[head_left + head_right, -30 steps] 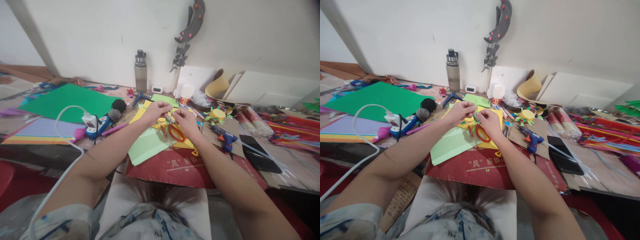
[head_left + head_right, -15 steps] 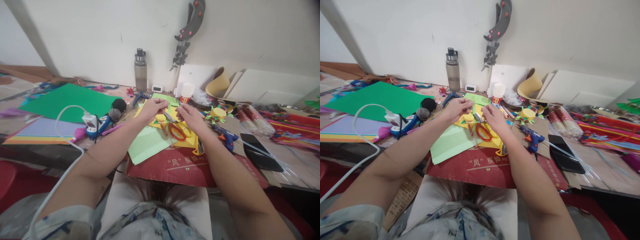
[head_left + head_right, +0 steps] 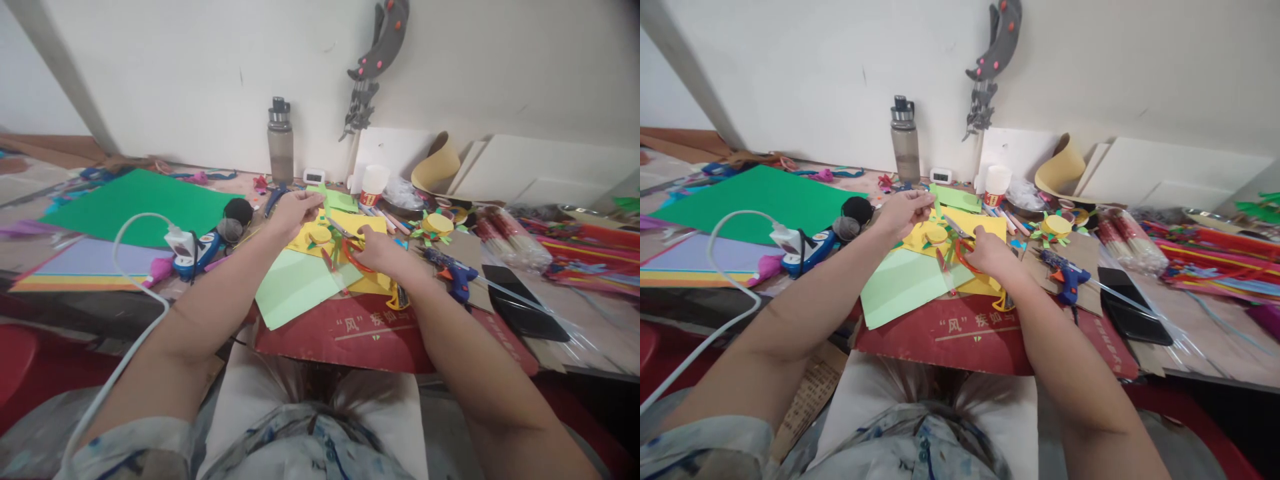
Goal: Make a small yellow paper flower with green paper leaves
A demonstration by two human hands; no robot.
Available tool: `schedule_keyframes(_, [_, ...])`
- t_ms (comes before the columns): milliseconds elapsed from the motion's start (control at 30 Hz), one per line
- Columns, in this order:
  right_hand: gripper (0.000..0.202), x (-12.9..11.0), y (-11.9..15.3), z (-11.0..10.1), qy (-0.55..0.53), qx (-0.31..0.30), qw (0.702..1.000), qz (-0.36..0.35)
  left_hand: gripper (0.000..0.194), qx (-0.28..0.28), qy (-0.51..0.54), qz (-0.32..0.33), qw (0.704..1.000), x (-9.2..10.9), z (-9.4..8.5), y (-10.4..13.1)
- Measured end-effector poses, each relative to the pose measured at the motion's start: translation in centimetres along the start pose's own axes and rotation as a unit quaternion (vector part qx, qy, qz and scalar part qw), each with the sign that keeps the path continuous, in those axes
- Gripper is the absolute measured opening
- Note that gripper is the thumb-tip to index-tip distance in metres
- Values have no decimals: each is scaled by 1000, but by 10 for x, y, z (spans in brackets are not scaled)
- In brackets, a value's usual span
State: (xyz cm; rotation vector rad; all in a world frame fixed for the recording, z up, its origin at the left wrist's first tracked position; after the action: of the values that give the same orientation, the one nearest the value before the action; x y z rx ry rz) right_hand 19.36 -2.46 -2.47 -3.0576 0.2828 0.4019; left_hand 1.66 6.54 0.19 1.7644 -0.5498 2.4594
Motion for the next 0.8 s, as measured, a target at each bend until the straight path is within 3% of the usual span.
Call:
schedule_keyframes(167, [53, 6, -9, -13, -182, 73, 980, -36, 19, 5, 34, -5, 999, 2, -2, -1])
schedule_keyframes(300, [64, -3, -8, -11, -371, 41, 917, -137, 19, 15, 65, -27, 997, 5, 2, 3])
schedule_keyframes(433, [62, -16, 2, -12, -394, 39, 900, -180, 19, 16, 92, -42, 995, 11, 8, 8])
schedule_keyframes(600, [44, -23, 11, -10, -438, -3, 889, -136, 21, 5, 106, -39, 994, 15, 13, 12])
schedule_keyframes(800, [43, -28, 16, -6, -472, -30, 874, -110, 24, -1, 90, -40, 995, 15, 18, 16])
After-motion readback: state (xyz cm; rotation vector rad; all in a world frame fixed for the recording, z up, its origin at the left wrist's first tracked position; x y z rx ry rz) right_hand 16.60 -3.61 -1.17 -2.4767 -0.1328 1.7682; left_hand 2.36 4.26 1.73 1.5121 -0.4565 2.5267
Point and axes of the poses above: each hand's wrist, its own y-axis away from the middle knuckle, its own z-axis out of the palm, x = y × z, the point moved 6 cm from there along -y, towards the middle knuckle, and after that the axes turned 6 degrees about z, right-handed, at the moved point
